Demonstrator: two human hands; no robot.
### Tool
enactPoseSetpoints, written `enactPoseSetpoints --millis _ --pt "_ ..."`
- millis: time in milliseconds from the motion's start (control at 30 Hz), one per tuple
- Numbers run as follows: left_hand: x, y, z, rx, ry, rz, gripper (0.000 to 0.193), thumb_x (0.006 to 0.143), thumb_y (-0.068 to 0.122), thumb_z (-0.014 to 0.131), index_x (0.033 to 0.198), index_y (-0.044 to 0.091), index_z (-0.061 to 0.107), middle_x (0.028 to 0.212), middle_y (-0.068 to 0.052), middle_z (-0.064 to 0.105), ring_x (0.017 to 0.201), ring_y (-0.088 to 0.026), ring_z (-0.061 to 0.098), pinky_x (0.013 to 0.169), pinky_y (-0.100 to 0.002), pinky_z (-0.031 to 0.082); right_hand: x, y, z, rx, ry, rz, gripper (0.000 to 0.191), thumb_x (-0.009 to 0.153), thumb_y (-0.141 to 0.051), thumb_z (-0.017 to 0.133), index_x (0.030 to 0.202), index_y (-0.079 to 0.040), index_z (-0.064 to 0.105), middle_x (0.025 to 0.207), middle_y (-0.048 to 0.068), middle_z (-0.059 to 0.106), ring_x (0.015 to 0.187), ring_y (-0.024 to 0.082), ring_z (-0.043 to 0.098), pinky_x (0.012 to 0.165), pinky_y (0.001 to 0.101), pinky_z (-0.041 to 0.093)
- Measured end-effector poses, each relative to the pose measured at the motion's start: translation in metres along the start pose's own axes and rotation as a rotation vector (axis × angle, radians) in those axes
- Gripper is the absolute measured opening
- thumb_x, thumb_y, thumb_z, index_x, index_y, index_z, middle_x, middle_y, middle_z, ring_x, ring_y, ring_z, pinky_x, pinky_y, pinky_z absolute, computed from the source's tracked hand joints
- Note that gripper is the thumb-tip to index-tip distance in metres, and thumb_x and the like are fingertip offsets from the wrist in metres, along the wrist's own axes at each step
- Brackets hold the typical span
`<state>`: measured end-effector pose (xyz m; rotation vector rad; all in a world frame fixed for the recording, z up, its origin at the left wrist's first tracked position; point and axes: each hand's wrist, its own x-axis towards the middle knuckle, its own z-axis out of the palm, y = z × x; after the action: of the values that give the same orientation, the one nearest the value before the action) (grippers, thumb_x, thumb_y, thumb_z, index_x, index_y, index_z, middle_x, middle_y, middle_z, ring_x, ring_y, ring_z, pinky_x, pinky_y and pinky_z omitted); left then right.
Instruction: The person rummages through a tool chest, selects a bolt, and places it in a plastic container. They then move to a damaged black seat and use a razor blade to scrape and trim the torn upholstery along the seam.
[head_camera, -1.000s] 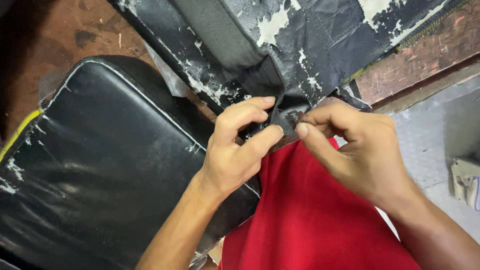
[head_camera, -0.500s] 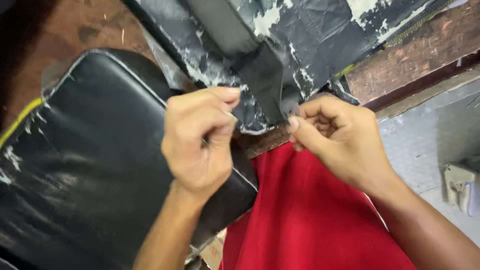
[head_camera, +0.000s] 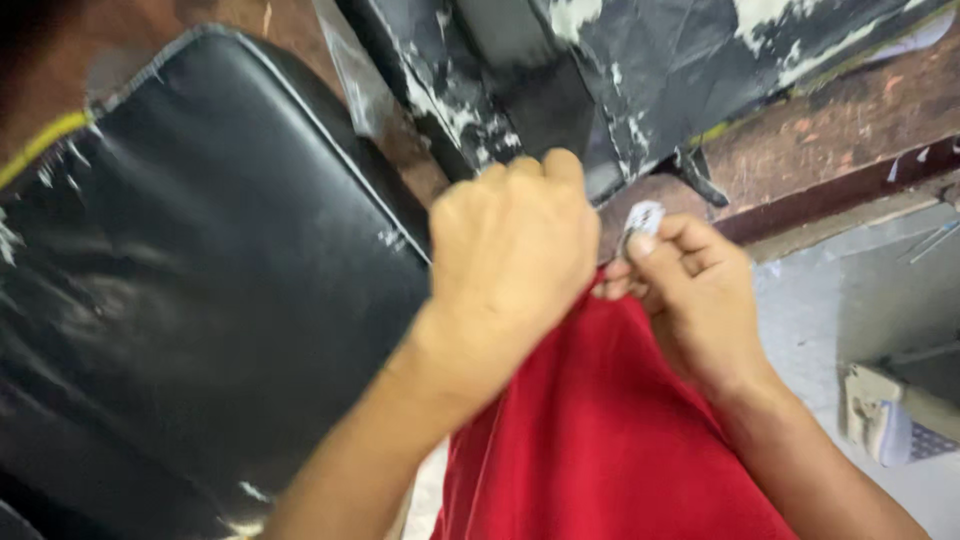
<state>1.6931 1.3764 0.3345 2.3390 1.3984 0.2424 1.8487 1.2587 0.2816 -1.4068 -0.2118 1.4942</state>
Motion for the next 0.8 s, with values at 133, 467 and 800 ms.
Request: enactPoseSetpoints --millis 133,467,800 --pt "0.002 -0.022 -0.022 -0.315 -0.149 0.131 0.031 0.101 0.027 0.061 0.081 0.003 0.063 0.071 -0.012 0.068 0.068 -0.033 0.067 0.062 -0.048 0.049 0.001 -0.021 -0.009 -0.166 0.035 -0.168 0.010 0.103 -0.005 0.062 0.110 0.002 0.063 0.093 0.009 0.069 0.079 0.017 0.068 0.075 0.0324 0.059" --pt "-0.016 0.027 0.040 -1.390 -0.289 0.021 0.028 0.112 0.024 0.052 0.124 0.000 0.062 0.104 -0.003 0.070 0.099 -0.006 0.063 0.091 -0.027 0.055 -0.020 -0.064 -0.020 -0.709 0.134 -0.431 0.014 0.106 -0.009 0.066 0.101 0.004 0.064 0.085 0.006 0.068 0.075 0.010 0.061 0.069 0.0244 0.050" --pt "-0.026 0.019 0.054 -1.419 -0.357 -0.033 0.029 0.115 0.023 0.055 0.127 -0.001 0.065 0.103 0.001 0.069 0.098 -0.002 0.059 0.093 -0.025 0.054 -0.033 -0.045 -0.028 -1.143 0.097 -0.601 0.012 0.102 -0.010 0.071 0.095 -0.003 0.066 0.079 0.008 0.068 0.067 0.013 0.064 0.064 0.0286 0.048"
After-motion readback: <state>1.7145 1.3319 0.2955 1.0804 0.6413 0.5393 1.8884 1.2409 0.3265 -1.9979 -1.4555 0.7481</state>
